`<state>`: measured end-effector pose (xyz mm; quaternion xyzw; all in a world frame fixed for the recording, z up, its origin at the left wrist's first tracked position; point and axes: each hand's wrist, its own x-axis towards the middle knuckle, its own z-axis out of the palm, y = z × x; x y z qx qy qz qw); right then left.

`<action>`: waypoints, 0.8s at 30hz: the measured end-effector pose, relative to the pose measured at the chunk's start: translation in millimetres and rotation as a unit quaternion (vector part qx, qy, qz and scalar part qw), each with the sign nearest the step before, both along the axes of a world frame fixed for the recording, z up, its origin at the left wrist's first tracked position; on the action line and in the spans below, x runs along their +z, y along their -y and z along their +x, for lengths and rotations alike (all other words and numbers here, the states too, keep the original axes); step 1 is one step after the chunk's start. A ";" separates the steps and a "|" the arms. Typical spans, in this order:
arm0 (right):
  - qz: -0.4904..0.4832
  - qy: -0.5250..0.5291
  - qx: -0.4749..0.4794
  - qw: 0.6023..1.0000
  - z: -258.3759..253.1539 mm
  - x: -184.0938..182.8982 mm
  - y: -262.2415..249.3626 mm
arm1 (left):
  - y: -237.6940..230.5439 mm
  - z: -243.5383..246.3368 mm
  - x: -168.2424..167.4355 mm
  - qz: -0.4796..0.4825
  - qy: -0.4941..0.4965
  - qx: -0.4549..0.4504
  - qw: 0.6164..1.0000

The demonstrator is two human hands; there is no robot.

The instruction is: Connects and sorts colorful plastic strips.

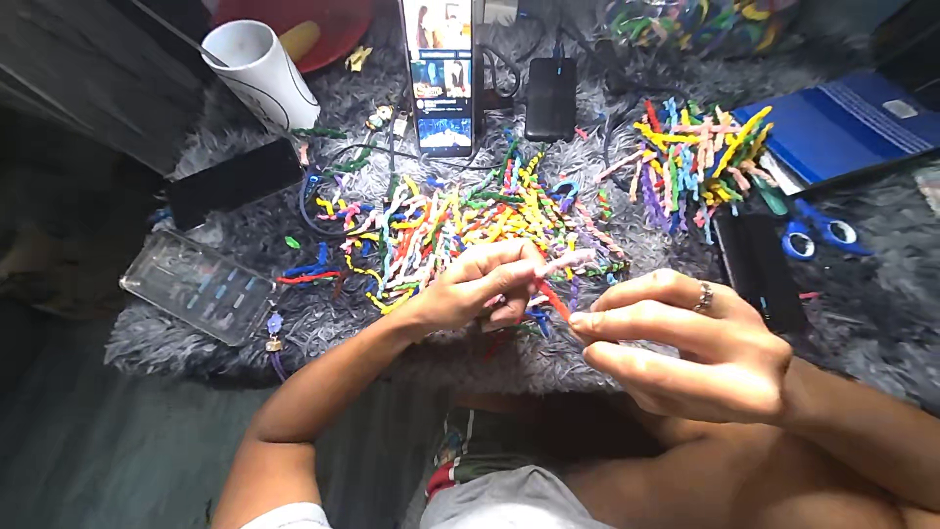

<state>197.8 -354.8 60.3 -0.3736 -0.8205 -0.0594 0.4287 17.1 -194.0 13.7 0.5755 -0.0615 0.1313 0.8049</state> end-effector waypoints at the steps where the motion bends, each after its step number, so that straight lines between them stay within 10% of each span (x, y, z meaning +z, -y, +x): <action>1: -0.010 -0.017 0.003 1.000 -0.1 -0.5 -1.7 | -2.1 0.0 0.1 -0.027 0.015 -0.022 0.999; 5: -0.094 -0.134 -0.002 0.987 12.9 3.0 -13.5 | -10.2 -2.5 1.7 -0.061 0.057 -0.094 0.992; 13: -0.063 -0.096 0.001 0.993 4.6 0.6 -10.9 | -8.4 -0.2 2.7 0.225 -0.036 -0.084 0.970; 24: -0.067 -0.089 -0.050 0.993 14.4 3.9 -11.1 | -11.9 -2.8 4.2 -0.012 0.088 0.006 0.996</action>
